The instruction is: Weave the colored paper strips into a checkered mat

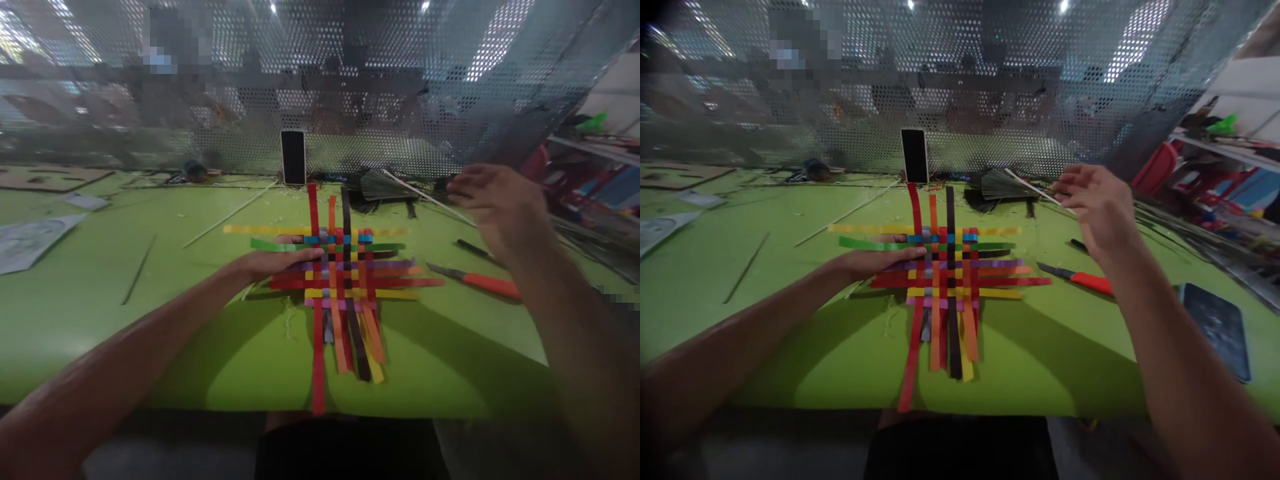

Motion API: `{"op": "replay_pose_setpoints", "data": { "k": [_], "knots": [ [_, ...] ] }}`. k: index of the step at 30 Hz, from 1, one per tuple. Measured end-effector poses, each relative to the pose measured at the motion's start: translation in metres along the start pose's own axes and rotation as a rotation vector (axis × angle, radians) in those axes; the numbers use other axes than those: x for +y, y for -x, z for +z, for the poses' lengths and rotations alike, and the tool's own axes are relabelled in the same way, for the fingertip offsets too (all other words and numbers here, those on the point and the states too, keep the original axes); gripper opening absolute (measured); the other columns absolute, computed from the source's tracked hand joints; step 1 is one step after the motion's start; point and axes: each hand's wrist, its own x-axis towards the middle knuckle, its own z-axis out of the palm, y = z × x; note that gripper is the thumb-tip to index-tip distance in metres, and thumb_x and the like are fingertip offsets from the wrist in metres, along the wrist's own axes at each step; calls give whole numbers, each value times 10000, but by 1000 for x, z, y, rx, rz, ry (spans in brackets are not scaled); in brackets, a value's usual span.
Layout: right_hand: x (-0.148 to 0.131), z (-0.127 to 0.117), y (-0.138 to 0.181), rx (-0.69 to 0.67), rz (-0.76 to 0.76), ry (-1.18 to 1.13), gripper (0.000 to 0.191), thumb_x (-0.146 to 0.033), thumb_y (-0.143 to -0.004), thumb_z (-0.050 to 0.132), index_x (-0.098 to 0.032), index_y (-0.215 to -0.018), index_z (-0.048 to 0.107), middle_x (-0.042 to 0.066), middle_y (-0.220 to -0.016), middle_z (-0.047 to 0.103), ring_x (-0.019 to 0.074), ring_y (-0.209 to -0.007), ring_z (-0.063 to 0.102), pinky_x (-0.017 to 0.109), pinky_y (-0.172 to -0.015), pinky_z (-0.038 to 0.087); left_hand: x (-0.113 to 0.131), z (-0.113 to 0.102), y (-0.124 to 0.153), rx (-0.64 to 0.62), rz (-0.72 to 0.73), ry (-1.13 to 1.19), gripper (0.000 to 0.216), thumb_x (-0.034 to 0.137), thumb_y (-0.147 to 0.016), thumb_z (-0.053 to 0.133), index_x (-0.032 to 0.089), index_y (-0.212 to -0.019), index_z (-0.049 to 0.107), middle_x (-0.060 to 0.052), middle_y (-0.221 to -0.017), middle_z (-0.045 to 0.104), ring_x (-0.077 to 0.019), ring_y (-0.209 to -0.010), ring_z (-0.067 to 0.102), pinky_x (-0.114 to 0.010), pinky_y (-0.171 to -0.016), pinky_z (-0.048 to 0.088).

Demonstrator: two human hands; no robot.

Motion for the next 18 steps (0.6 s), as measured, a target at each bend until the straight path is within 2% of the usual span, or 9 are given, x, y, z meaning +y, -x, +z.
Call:
{"op": "replay_pose_setpoints", "data": {
  "k": [2,5,6,10,12,14,15,16,18],
  "knots": [
    [-10,11,0,-109,-130,181,216,-389,-806,788,-305,-1002,749,47,-1083,753,267,-1099,710,523,-1066,517,2,2,-1,-43,33,-37,567,754,-750,783,264,-1032,819,-85,-1108,813,-280,-989,781,-376,-872,624],
    [-10,46,11,-710,-89,443,242,-415,-893,714,-259,-1069,775,82,-1034,772,261,-929,724,510,-910,581,6,-5,0,-12,91,-110,571,719,-732,817,244,-1050,814,-97,-1092,811,-284,-944,781,-401,-864,624],
    [-4,58,17,-755,-136,498,224,-406,-907,697,-236,-1032,772,94,-1031,763,268,-908,712,502,-864,588,6,-11,3,37,115,-148,567,697,-719,835,241,-1054,813,-102,-1087,808,-288,-948,776,-407,-872,620],
    [31,88,46,-718,-317,619,248,-330,-943,680,-207,-1153,723,129,-1157,724,310,-1078,669,542,-990,539,1,-42,37,302,166,-344,646,539,-590,947,217,-1121,769,-123,-1178,765,-322,-1083,727,-416,-957,577],
    [45,91,60,-661,-333,670,243,-306,-962,653,-192,-1170,706,146,-1149,706,323,-1091,652,546,-982,543,-2,-46,61,441,196,-391,567,466,-715,849,176,-1182,709,-131,-1154,745,-296,-1015,725,-422,-921,580],
    [53,92,70,-617,-338,735,251,-323,-985,624,-178,-1176,698,157,-1123,692,334,-1077,637,553,-961,548,-2,-35,77,821,314,-661,420,427,-890,665,158,-1211,683,-123,-1132,706,-258,-964,687,-433,-916,559],
    [54,92,74,-604,-346,763,265,-337,-994,612,-171,-1183,695,163,-1116,686,340,-1074,629,557,-953,550,-1,-25,80,874,387,-814,351,411,-931,622,151,-1154,700,-121,-1118,694,-259,-978,669,-444,-942,540],
    [55,93,77,-593,-355,785,283,-347,-1001,600,-166,-1197,692,170,-1122,681,346,-1079,621,563,-953,549,0,-13,79,837,475,-915,292,389,-962,585,156,-1080,716,-113,-1082,693,-263,-996,657,-440,-950,532],
    [55,94,80,-586,-375,801,307,-358,-1011,581,-168,-1226,689,175,-1133,674,356,-1094,611,569,-955,551,1,8,68,600,537,-1054,279,397,-992,583,178,-1078,732,-107,-1085,693,-271,-1030,642,-416,-926,540]
  ]
}}
